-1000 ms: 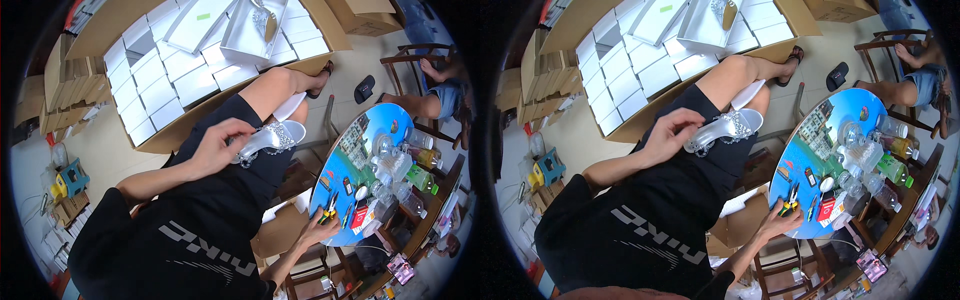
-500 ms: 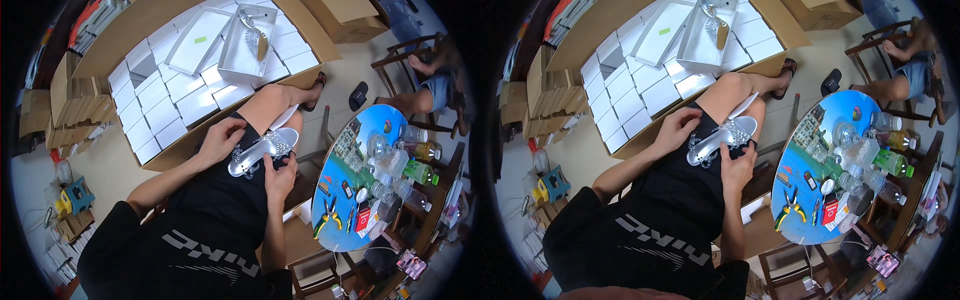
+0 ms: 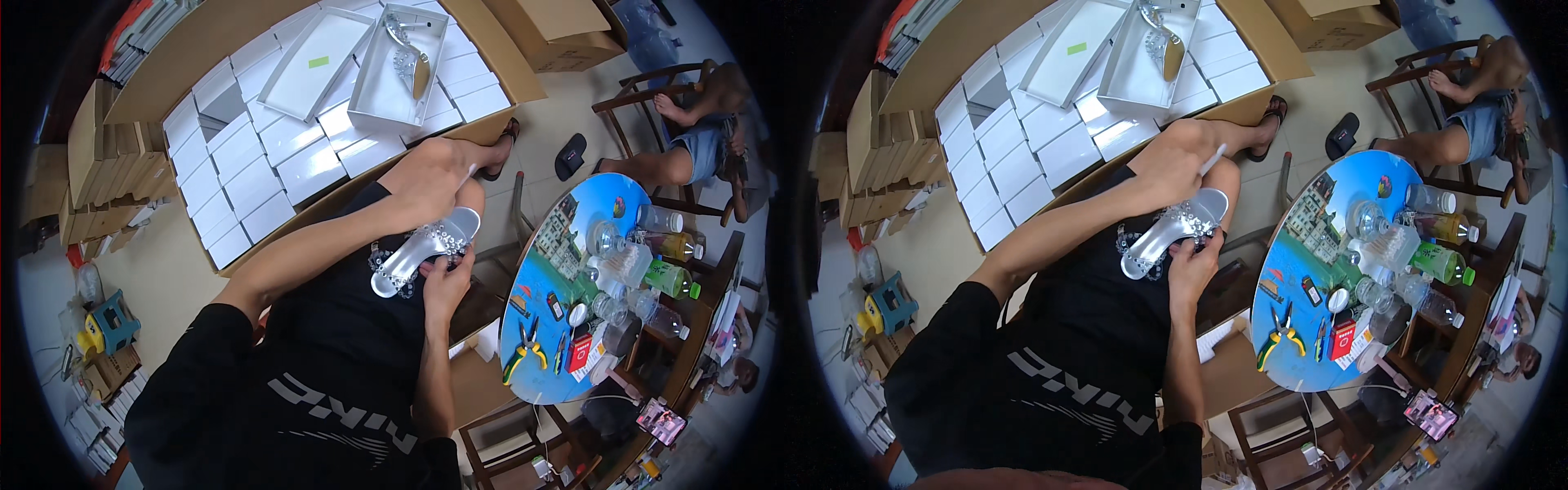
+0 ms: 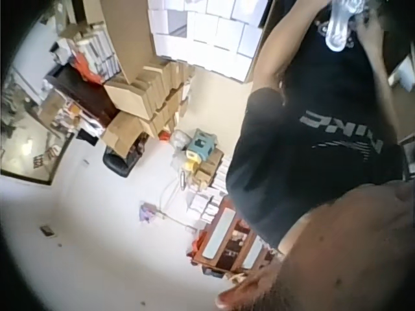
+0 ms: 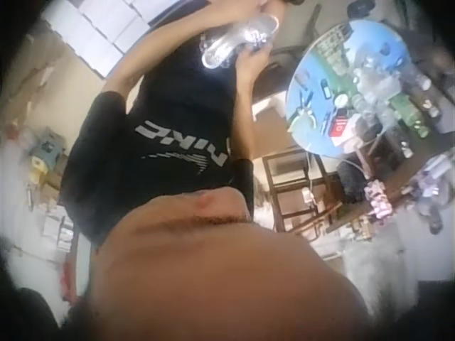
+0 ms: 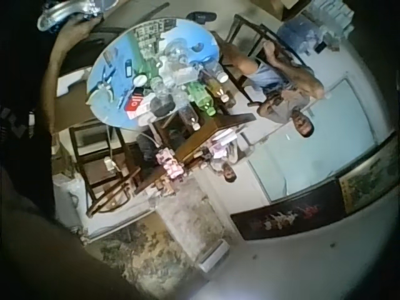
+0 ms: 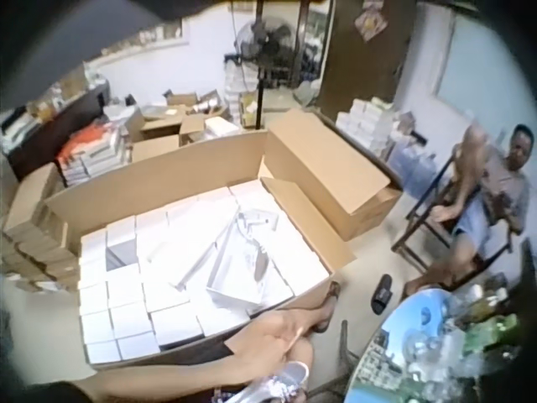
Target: The person sits on the floor and assembles a silver high-heeled shoe by attaching a beaded strap to the heel using pliers. They then wrap the shoe in tissue paper and place it into a white box. The process is repeated for a second shoe.
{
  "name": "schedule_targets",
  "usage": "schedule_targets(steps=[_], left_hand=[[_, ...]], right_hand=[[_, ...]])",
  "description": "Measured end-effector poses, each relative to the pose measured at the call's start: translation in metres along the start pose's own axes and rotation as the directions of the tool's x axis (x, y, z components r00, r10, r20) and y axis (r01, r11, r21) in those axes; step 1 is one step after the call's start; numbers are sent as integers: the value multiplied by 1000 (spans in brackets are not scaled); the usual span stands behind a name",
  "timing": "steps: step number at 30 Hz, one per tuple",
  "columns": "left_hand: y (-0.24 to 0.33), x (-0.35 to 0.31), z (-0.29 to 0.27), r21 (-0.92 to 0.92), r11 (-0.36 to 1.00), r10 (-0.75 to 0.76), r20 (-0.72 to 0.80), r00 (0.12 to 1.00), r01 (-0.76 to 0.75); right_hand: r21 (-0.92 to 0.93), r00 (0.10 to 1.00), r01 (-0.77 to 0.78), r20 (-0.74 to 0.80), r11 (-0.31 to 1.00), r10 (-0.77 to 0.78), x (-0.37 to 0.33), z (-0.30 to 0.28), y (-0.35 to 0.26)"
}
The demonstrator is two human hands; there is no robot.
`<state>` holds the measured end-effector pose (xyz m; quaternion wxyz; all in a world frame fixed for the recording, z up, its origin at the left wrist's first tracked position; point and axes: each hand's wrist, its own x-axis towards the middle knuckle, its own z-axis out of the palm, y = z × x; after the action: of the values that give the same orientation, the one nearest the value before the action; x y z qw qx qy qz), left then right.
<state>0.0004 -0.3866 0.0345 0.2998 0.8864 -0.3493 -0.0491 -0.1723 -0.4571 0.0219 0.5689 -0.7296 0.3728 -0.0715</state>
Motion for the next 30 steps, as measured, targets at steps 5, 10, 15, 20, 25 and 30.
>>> schedule_targets(steps=[5,10,15,20,25,30], left_hand=[[-22,-27,-58,-594,796,-255,-152,955,118],[-32,-109,-72,-617,706,-407,48,912,347],[30,-154,-84,-803,418,-331,301,894,425],[72,-146,-78,-688,641,-183,294,938,341],[62,-139,-56,-526,850,-54,-144,988,-30],[43,-129,-72,-139,937,260,-339,904,-322]], right_hand=[[311,989,-145,66,939,131,7,-29,-20],[346,943,-318,215,883,255,19,-57,-68],[440,923,-350,311,827,226,22,-56,-91],[505,955,-267,251,821,156,13,-38,-91],[561,959,-204,278,802,49,11,-40,-83],[420,956,-144,294,896,16,5,-53,-89]])
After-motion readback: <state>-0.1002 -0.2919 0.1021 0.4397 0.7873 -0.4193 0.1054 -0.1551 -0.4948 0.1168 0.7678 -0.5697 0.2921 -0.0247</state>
